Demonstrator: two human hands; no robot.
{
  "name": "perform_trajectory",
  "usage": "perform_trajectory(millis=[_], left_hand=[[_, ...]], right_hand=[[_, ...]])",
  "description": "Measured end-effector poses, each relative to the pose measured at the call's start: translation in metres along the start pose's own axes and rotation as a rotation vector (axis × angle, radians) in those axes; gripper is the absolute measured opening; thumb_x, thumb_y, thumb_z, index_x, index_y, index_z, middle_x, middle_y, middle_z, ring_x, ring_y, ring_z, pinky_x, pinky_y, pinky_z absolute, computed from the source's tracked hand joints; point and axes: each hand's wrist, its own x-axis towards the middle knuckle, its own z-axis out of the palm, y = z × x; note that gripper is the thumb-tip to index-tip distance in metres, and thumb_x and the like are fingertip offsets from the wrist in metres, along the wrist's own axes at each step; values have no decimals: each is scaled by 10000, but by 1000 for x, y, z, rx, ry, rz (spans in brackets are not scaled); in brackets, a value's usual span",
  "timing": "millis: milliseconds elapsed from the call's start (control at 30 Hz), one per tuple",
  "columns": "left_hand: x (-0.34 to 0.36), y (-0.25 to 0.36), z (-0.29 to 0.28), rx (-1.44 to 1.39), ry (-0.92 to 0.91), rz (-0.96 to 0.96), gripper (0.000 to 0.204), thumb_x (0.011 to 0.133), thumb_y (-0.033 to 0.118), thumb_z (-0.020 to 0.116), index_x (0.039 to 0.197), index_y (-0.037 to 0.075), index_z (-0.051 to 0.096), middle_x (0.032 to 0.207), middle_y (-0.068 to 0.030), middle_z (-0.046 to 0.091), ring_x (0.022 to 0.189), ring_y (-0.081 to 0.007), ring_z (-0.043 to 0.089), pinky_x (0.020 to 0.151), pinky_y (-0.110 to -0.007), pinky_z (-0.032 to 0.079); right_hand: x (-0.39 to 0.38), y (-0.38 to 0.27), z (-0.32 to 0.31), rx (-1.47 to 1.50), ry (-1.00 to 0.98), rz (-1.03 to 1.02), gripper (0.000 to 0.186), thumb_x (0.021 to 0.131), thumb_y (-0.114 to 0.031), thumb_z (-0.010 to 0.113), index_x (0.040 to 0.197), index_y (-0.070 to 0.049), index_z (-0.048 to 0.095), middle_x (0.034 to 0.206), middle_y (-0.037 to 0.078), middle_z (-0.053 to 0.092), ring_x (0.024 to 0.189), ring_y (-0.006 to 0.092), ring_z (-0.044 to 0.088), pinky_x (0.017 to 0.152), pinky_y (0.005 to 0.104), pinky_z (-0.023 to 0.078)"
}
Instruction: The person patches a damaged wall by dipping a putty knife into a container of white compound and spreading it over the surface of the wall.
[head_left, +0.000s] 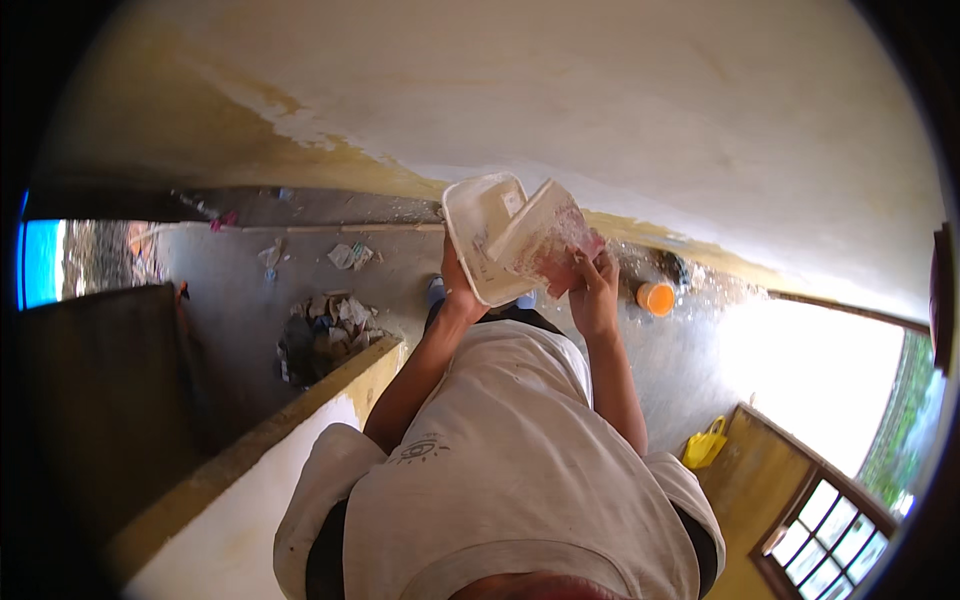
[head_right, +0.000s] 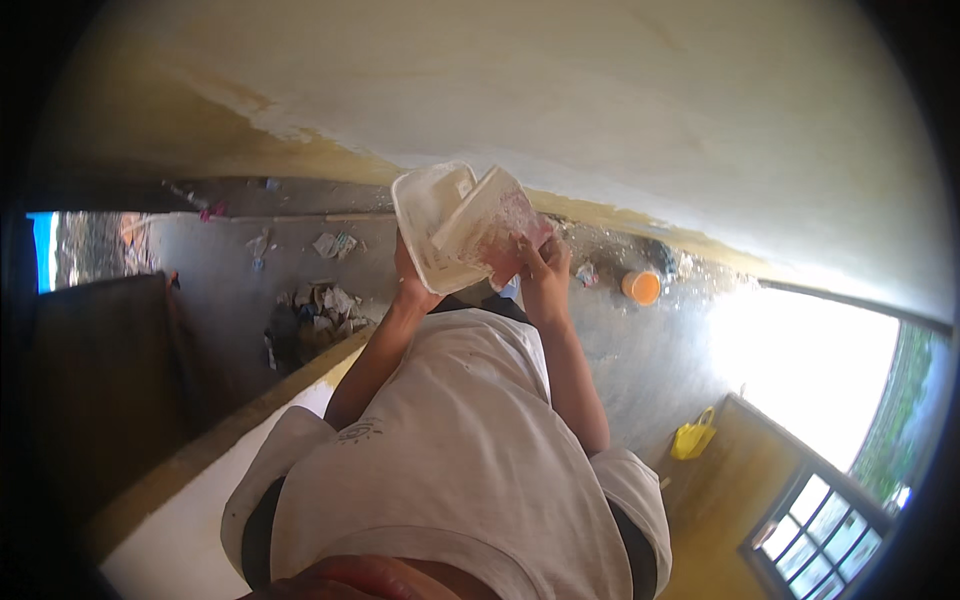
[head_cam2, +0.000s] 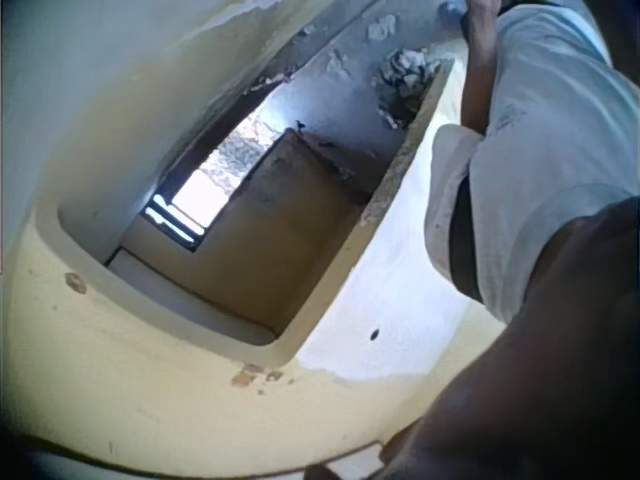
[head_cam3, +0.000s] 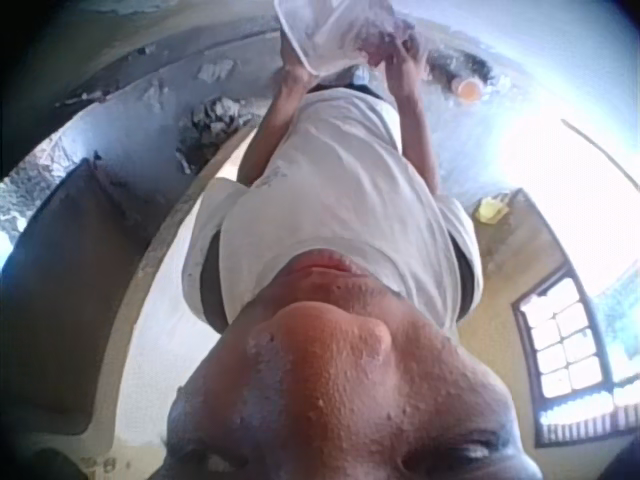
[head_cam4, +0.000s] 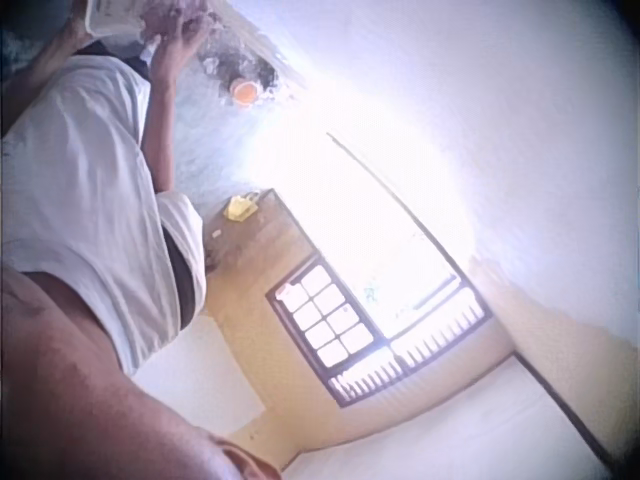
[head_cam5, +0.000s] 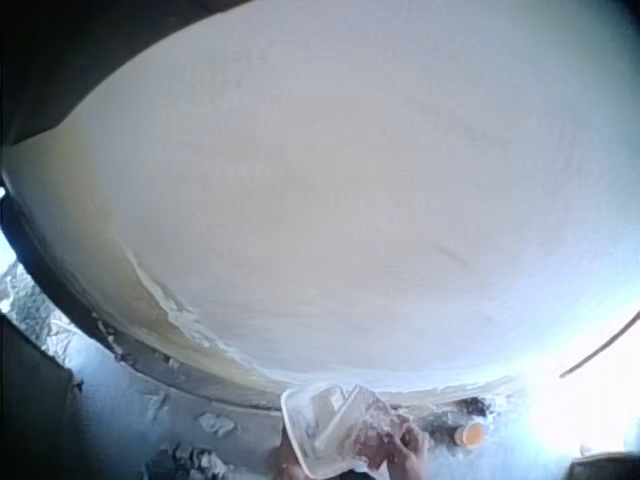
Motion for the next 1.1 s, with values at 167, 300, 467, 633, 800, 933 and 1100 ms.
perform_trajectory(millis=[167,300,467,633,800,933,1100], left_hand=[[-40,34,-44,-47,210,220,662,981,574,367,1465,123,360,1396,-85,503,1264,-270,521,1020,-479,471],[-60,74,-74,-125,272,415,631,969,577,414,1444,162,397,1388,-47,509,1276,-244,503,1049,-467,434],[-86,122,-82,-14,357,643,610,967,595,412,1432,200,416,1380,-11,511,1266,-226,506,1055,-454,419],[-103,162,-117,-202,438,630,610,965,614,409,1436,227,411,1385,22,504,1270,-203,500,1061,-438,402],[-113,192,-115,-206,349,770,784,796,213,710,1464,148,305,1395,-114,449,1300,-250,467,1059,-481,410],[-113,232,-117,-218,436,808,967,703,110,839,1475,90,256,1387,-176,436,1308,-265,459,1065,-471,405],[-93,273,-174,-213,283,541,644,938,480,570,1460,165,363,1401,-68,481,1291,-262,482,1054,-459,420]], right_hand=[[20,20,44,285,-293,317,359,957,-115,492,1279,45,488,1220,155,605,1118,237,606,976,379,487],[37,29,113,240,-354,470,375,966,-159,478,1280,46,474,1252,146,580,1150,233,583,989,369,483],[68,82,177,441,-377,602,268,955,-169,550,1133,32,561,1184,153,610,1024,234,641,840,258,569],[117,142,238,655,-324,761,230,942,-91,533,1052,105,583,1114,223,615,980,248,646,790,228,601],[173,191,265,788,-291,646,257,951,-50,435,1098,139,528,1060,216,629,898,231,658,754,232,599],[198,201,295,838,-247,532,261,960,-27,383,1095,134,538,1037,217,636,908,253,657,762,253,599],[216,173,312,1156,-233,417,242,935,-1,395,987,111,603,1012,235,636,844,273,655,734,291,610]])
